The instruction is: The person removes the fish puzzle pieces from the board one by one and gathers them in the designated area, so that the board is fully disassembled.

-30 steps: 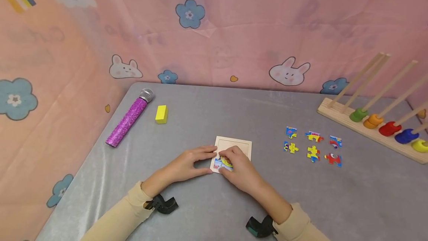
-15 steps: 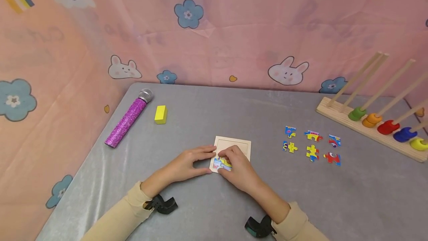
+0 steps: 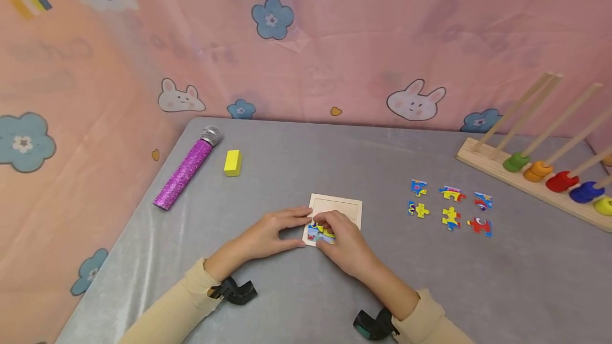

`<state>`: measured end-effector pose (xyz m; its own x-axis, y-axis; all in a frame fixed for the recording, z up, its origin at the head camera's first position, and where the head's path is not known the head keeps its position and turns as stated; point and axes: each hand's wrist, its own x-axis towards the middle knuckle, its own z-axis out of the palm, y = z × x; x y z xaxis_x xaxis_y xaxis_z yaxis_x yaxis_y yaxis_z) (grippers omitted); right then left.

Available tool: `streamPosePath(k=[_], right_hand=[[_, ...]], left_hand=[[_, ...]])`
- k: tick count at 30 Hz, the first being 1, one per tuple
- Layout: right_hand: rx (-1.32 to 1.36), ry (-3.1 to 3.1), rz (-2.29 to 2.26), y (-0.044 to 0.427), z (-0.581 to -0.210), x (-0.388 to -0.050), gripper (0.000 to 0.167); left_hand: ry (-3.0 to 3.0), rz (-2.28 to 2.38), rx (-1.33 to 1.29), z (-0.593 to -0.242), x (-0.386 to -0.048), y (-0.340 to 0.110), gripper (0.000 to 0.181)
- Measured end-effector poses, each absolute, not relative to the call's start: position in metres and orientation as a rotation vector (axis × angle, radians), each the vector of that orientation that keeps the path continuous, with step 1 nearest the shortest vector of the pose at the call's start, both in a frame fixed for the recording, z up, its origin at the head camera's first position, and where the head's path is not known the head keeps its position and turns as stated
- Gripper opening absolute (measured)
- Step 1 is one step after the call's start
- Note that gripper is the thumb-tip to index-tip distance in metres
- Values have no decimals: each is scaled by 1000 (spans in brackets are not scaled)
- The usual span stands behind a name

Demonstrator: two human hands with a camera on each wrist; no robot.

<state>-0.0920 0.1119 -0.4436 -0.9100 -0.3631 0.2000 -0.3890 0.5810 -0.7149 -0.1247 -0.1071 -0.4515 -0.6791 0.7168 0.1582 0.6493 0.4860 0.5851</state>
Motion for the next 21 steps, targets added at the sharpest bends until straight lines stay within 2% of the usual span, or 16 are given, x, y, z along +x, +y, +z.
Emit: streamPosePath(k=[12,21], right_hand=[[759,-2697,1167,115,-439,-93,42],[725,-2760,1339,133,-430,-98,41]], left_hand=[[2616,960,1206,-452,-125,-106,53],[2618,955,1198,-450,-124,-106,52]])
